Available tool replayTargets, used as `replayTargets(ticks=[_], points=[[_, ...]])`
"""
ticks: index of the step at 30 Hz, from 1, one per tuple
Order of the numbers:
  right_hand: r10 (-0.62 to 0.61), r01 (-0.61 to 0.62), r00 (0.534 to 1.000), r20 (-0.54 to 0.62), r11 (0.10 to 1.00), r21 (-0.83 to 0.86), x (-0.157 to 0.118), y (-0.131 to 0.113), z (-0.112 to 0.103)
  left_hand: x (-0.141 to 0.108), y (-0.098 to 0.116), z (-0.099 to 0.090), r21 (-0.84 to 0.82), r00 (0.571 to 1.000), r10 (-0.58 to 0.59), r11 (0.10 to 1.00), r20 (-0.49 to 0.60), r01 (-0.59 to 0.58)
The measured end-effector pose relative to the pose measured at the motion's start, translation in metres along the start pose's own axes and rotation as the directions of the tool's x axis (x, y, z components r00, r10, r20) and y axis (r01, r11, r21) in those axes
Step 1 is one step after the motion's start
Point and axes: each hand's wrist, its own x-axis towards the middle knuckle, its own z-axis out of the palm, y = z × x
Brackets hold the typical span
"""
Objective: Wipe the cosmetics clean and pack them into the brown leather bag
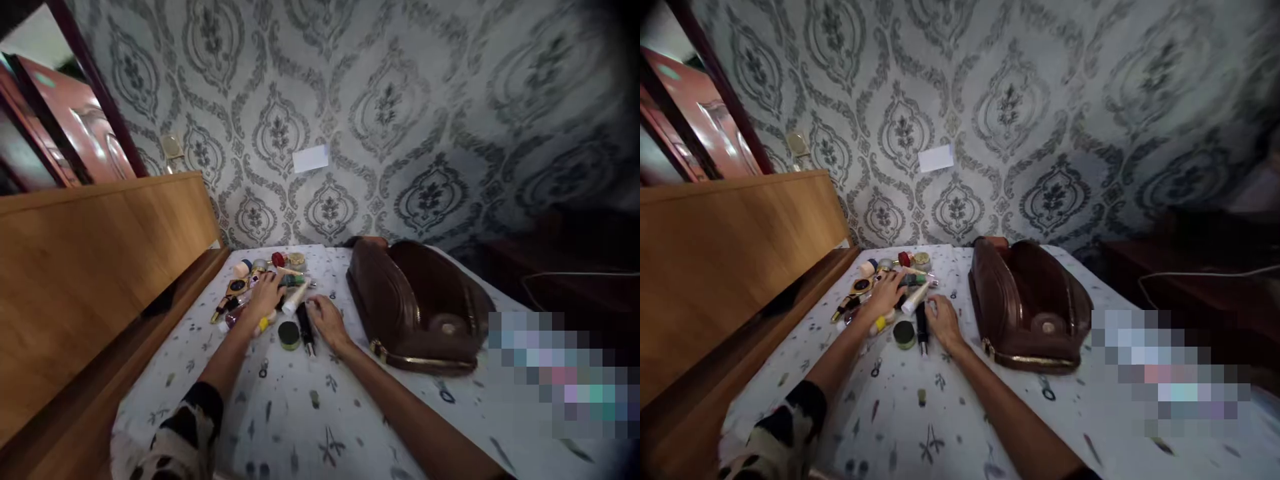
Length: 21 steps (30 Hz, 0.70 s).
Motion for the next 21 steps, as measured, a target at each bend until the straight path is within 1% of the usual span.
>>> replayTargets(ticks=[5, 9, 13, 16, 19, 21], points=[[-0.028, 0.028, 1.000, 0.008, 1.000, 0.009, -0.002, -0.001, -0.002, 0.015, 0.000, 0.006, -0.004, 0.999, -0.018, 1.000, 0.033, 0.018], [-0.048, 0.048, 0.999, 0.010, 0.999, 0.009, -0.002, -0.001, -0.004, 0.031, -0.007, 0.011, -0.013, 0.996, -0.045, 0.999, 0.074, 0.047], [-0.052, 0.052, 0.999, 0.007, 0.999, 0.010, -0.003, 0.001, -0.004, 0.041, -0.013, 0.015, -0.034, 0.989, -0.079, 0.996, 0.128, 0.084], [-0.052, 0.052, 0.999, 0.008, 0.999, 0.015, -0.003, 0.002, -0.004, 0.045, -0.015, 0.018, -0.040, 0.976, -0.131, 0.989, 0.172, 0.140], [-0.049, 0.049, 0.999, 0.016, 0.999, 0.018, -0.003, 0.001, -0.005, 0.050, -0.018, 0.022, -0.030, 0.954, -0.200, 0.977, 0.221, 0.212], [-0.046, 0.045, 0.999, 0.021, 0.999, 0.019, -0.003, 0.001, -0.006, 0.053, -0.023, 0.024, -0.029, 0.940, -0.216, 0.972, 0.265, 0.232]])
